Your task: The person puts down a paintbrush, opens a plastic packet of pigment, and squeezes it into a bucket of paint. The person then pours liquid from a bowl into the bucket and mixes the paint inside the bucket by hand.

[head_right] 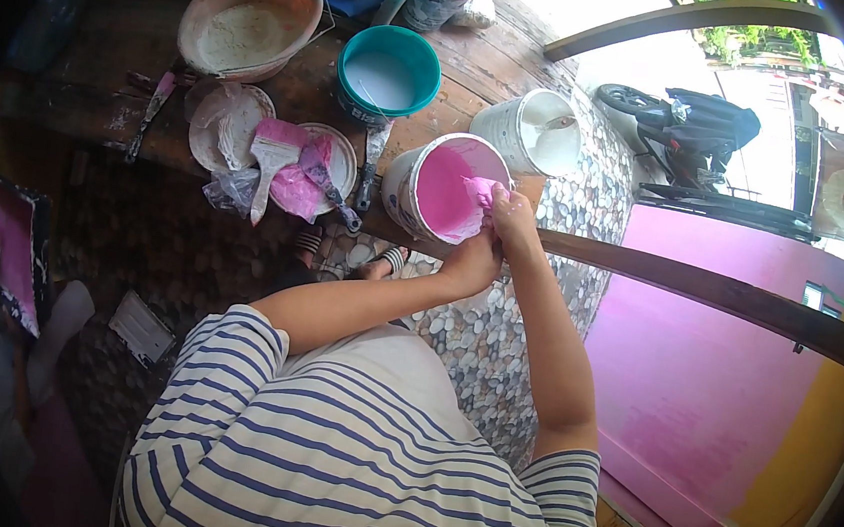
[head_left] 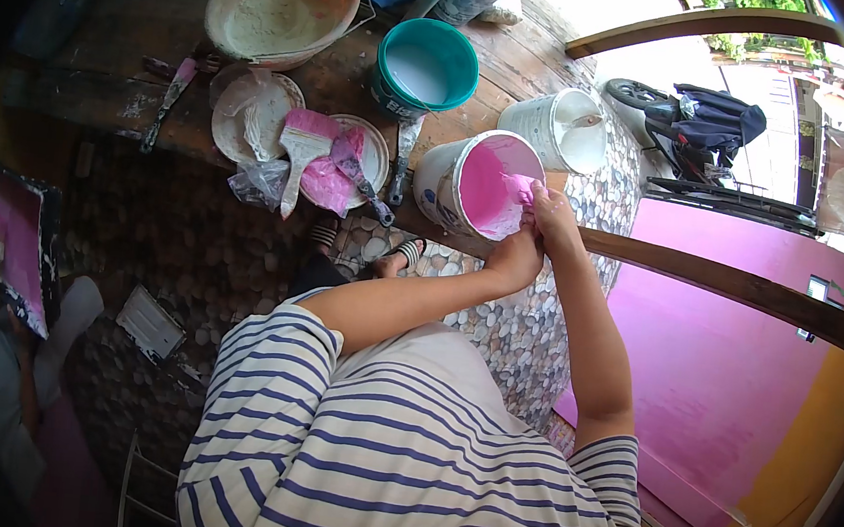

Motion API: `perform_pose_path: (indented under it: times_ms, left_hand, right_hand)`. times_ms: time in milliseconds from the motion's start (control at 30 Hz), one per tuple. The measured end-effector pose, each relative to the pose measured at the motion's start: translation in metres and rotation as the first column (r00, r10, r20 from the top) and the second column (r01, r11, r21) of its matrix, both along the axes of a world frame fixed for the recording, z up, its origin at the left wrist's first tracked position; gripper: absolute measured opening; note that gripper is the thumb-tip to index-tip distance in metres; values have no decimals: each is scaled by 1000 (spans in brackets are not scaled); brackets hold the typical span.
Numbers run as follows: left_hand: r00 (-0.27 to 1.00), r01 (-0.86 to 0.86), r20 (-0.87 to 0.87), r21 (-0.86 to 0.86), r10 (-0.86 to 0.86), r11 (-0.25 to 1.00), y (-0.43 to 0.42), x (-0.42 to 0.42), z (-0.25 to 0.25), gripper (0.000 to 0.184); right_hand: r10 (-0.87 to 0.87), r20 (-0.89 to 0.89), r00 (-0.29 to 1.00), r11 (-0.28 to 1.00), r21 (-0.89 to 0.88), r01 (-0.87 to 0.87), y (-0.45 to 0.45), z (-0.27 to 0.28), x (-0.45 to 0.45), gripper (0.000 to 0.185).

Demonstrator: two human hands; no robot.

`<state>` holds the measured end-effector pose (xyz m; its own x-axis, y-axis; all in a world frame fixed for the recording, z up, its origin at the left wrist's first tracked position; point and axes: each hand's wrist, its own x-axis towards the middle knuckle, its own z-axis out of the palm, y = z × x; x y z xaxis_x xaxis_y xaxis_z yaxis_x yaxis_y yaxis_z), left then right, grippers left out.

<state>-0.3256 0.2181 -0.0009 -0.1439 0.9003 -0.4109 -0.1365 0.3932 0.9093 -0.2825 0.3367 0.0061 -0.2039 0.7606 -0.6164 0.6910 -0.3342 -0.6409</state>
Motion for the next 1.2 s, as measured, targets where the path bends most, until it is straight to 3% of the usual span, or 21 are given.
perform_pose_path:
  times_ms: [167, 333, 567, 633, 833, 1200]
  left_hand:
    - [1000, -18, 6, 12, 18, 1000, 1, 2, -4, 39]
    - [1000, -25, 2, 4, 25, 1000, 3, 6, -6, 39]
    - [999, -20, 29, 4, 20, 1000, 5, 6, -4, 41]
    - [999, -7, 36, -10, 8, 1000, 5, 5, -3, 41]
    - [999, -54, 7, 20, 54, 998, 6, 14, -10, 37]
    - [995, -100, 41, 100, 96, 990, 10, 28, -29, 39]
  right_hand:
    - [-32, -37, 999, 999, -19, 31, -7, 9, -6, 32]
    - [132, 44, 990, 979, 149, -137, 3, -9, 6, 30]
    - [127, 62, 990, 970, 200, -137, 15, -30, 22, 30]
    - [234, 215, 948, 903, 313, -293, 19, -32, 25, 33]
    - [258, 266, 929, 875, 344, -342, -2, 3, 5, 31]
    - [321, 380, 868, 767, 433, -473, 1, -9, 13, 30]
